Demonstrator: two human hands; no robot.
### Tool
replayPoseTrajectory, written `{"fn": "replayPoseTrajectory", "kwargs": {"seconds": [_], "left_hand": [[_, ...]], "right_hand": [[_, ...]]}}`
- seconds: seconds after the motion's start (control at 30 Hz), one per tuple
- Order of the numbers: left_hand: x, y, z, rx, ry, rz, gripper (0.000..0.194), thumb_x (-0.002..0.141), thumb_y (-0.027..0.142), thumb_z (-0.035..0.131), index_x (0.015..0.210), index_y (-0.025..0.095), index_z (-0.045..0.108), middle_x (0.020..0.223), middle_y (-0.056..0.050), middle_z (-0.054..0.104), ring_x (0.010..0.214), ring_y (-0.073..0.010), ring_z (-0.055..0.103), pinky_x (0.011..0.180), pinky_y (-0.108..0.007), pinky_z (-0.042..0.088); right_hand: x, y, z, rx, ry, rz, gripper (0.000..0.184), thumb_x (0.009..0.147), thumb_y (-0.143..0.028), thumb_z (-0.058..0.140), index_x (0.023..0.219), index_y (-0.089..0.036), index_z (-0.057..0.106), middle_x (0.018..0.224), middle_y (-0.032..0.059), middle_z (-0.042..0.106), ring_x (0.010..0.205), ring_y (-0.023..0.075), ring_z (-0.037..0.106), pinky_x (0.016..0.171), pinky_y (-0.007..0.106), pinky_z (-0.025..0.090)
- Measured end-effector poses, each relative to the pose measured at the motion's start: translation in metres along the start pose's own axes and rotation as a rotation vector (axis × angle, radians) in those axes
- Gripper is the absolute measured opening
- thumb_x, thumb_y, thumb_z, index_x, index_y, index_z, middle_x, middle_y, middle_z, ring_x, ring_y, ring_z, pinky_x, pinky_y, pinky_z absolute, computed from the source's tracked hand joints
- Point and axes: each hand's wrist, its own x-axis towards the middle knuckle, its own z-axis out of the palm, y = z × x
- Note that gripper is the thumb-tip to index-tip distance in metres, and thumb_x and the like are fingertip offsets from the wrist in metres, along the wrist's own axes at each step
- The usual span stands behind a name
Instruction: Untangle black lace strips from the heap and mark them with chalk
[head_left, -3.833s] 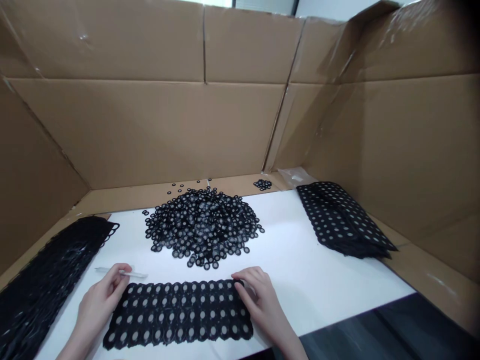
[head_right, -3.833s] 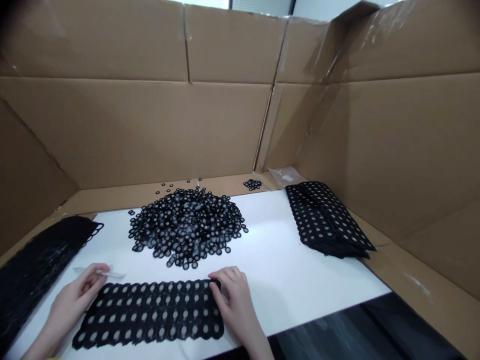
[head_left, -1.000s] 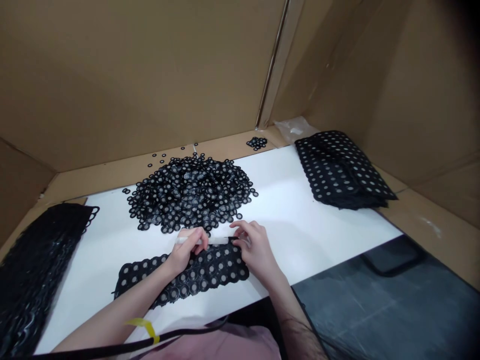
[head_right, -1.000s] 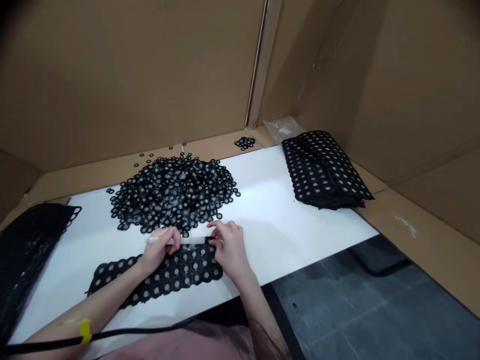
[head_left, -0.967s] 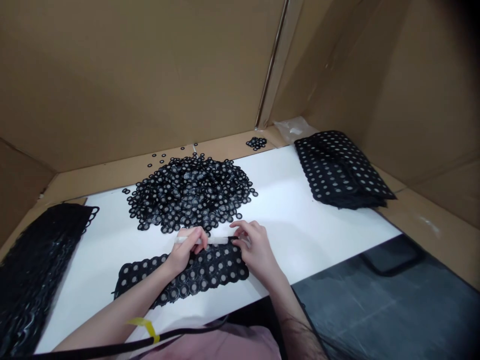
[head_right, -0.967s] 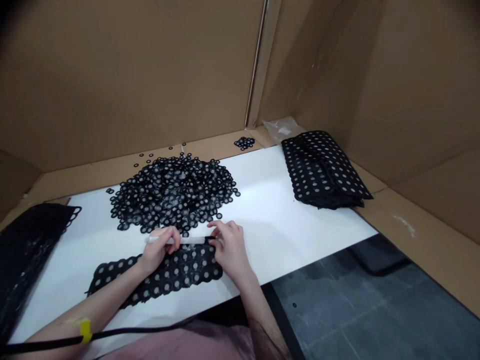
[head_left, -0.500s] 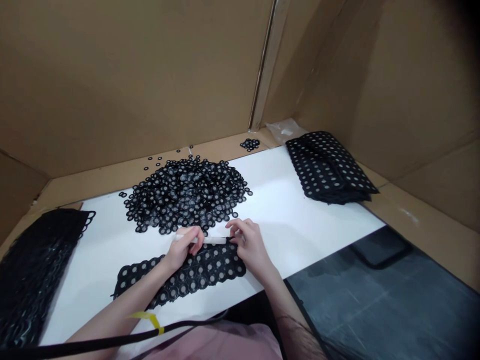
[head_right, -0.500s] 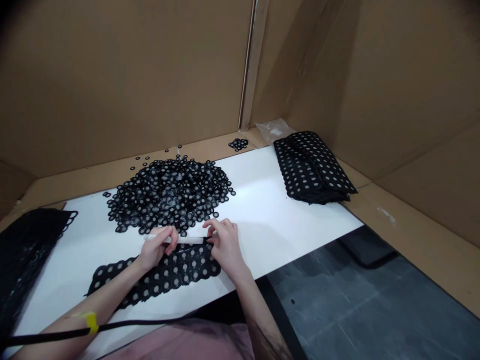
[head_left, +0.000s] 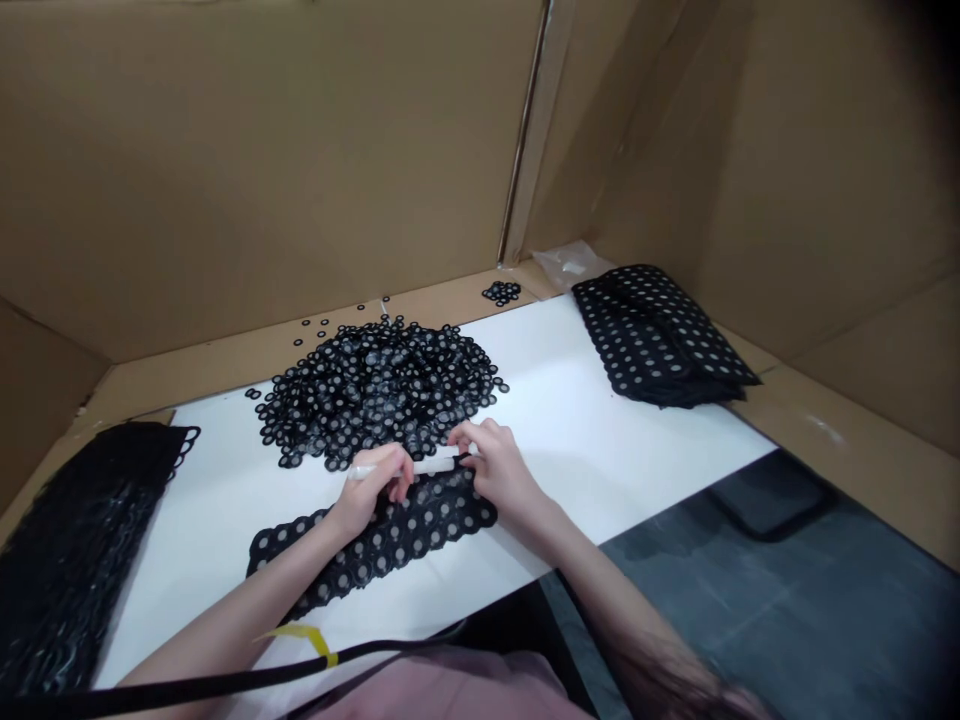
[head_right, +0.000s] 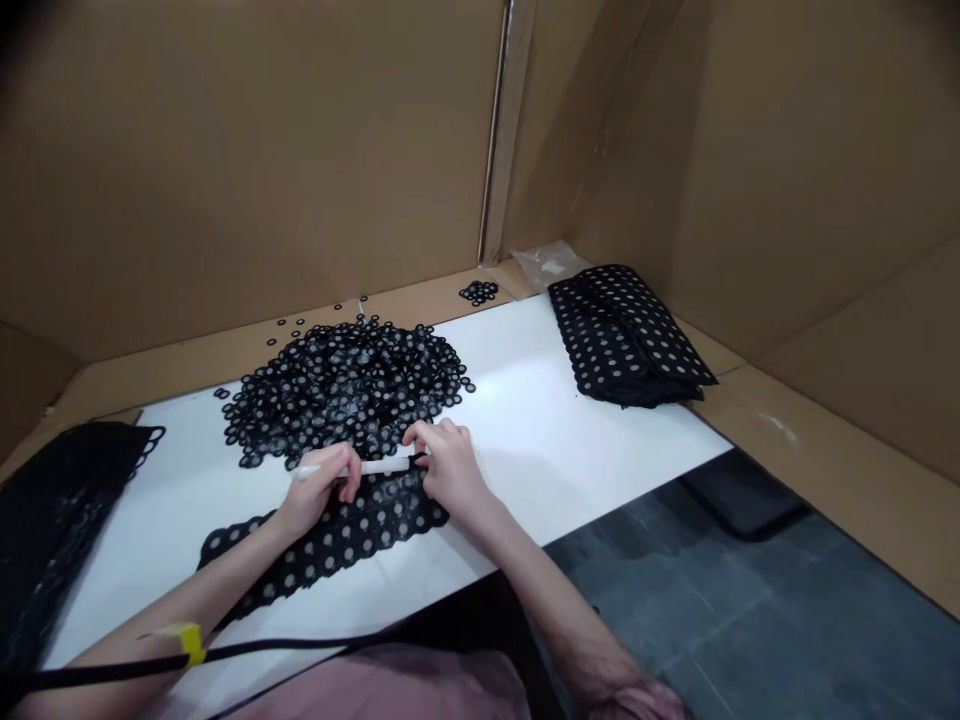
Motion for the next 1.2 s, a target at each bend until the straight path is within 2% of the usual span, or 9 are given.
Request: {"fn": "replayPoseTrajectory", "kwargs": {"seconds": [0.1, 0.2, 0.33, 0.47, 0.63, 0.77, 1.03, 1.1, 1.2], "left_hand": [[0.0, 0.001, 0.003, 0.042, -0.023, -0.034, 0.028, 0.087, 0.038, 0.052, 0.088, 0.012, 0.06, 0.056, -0.001, 0.06, 0.048, -0.0099, 0.05, 0.049, -0.021, 0.038], [-0.001, -0.004, 0.005, 0.049, 0.014, -0.038, 0.031, 0.087, 0.039, 0.051, 0.103, 0.012, 0.056, 0.057, 0.0, 0.06, 0.049, -0.0103, 0.05, 0.049, -0.021, 0.038], [-0.001, -0.012, 0.003, 0.046, 0.031, -0.038, 0.034, 0.09, 0.042, 0.045, 0.093, 0.011, 0.06, 0.057, -0.001, 0.059, 0.05, -0.0107, 0.05, 0.049, -0.021, 0.038], [-0.001, -0.014, 0.002, 0.023, 0.016, -0.012, 0.039, 0.093, 0.043, 0.04, 0.091, 0.011, 0.061, 0.056, -0.002, 0.058, 0.05, -0.0103, 0.049, 0.05, -0.021, 0.037], [-0.004, -0.015, 0.0, 0.008, 0.019, 0.005, 0.042, 0.092, 0.044, 0.041, 0.083, 0.01, 0.064, 0.053, -0.002, 0.057, 0.048, -0.0103, 0.048, 0.047, -0.022, 0.034], [-0.009, -0.016, -0.002, 0.004, 0.055, 0.033, 0.041, 0.09, 0.043, 0.044, 0.077, 0.01, 0.065, 0.049, -0.001, 0.052, 0.044, -0.0098, 0.045, 0.044, -0.022, 0.029], [-0.013, -0.013, -0.002, -0.02, 0.125, 0.057, 0.042, 0.09, 0.042, 0.043, 0.072, 0.011, 0.065, 0.044, -0.001, 0.048, 0.041, -0.0095, 0.041, 0.042, -0.024, 0.024], [-0.012, -0.013, -0.002, -0.02, 0.106, 0.057, 0.044, 0.091, 0.043, 0.041, 0.071, 0.011, 0.065, 0.044, -0.001, 0.048, 0.041, -0.0097, 0.042, 0.042, -0.023, 0.025], [-0.011, -0.013, -0.001, 0.081, -0.004, 0.058, 0.044, 0.091, 0.043, 0.041, 0.074, 0.011, 0.065, 0.049, -0.002, 0.053, 0.044, -0.0105, 0.046, 0.045, -0.023, 0.03]], "right_hand": [[0.016, 0.005, -0.008, -0.05, -0.013, -0.03, 0.041, 0.063, 0.009, 0.045, 0.088, -0.021, 0.055, 0.081, 0.0004, 0.057, 0.083, 0.0171, 0.048, 0.077, 0.032, 0.035], [0.023, 0.011, -0.013, -0.052, -0.061, -0.064, 0.038, 0.068, 0.006, 0.048, 0.092, -0.022, 0.055, 0.084, 0.0007, 0.057, 0.085, 0.0177, 0.048, 0.077, 0.031, 0.035], [0.015, 0.017, -0.018, 0.006, -0.079, -0.043, 0.026, 0.081, -0.007, 0.049, 0.1, -0.024, 0.056, 0.083, 0.0014, 0.057, 0.085, 0.0184, 0.049, 0.078, 0.033, 0.036], [0.001, 0.02, -0.018, 0.016, -0.097, 0.045, 0.023, 0.079, -0.017, 0.06, 0.101, -0.024, 0.058, 0.078, 0.0007, 0.056, 0.081, 0.0187, 0.05, 0.078, 0.034, 0.037], [-0.005, 0.024, -0.01, -0.013, -0.006, 0.168, 0.019, 0.074, -0.009, 0.061, 0.087, -0.022, 0.06, 0.076, 0.0011, 0.06, 0.086, 0.0205, 0.05, 0.079, 0.035, 0.035], [-0.004, 0.023, -0.009, -0.008, -0.012, 0.131, 0.019, 0.07, -0.003, 0.057, 0.073, -0.021, 0.057, 0.072, 0.0008, 0.059, 0.083, 0.0202, 0.049, 0.075, 0.033, 0.035], [-0.005, 0.02, -0.012, -0.001, -0.042, 0.112, 0.018, 0.072, -0.003, 0.052, 0.074, -0.021, 0.056, 0.071, 0.0, 0.06, 0.081, 0.0189, 0.049, 0.08, 0.036, 0.03], [-0.006, 0.023, -0.011, -0.007, -0.047, 0.111, 0.016, 0.073, -0.004, 0.054, 0.073, -0.021, 0.054, 0.07, -0.0006, 0.059, 0.081, 0.0189, 0.049, 0.08, 0.036, 0.029], [-0.006, 0.025, -0.012, -0.016, -0.032, 0.103, 0.015, 0.073, -0.005, 0.054, 0.071, -0.02, 0.052, 0.077, 0.0001, 0.059, 0.084, 0.0186, 0.049, 0.079, 0.035, 0.028]]}}
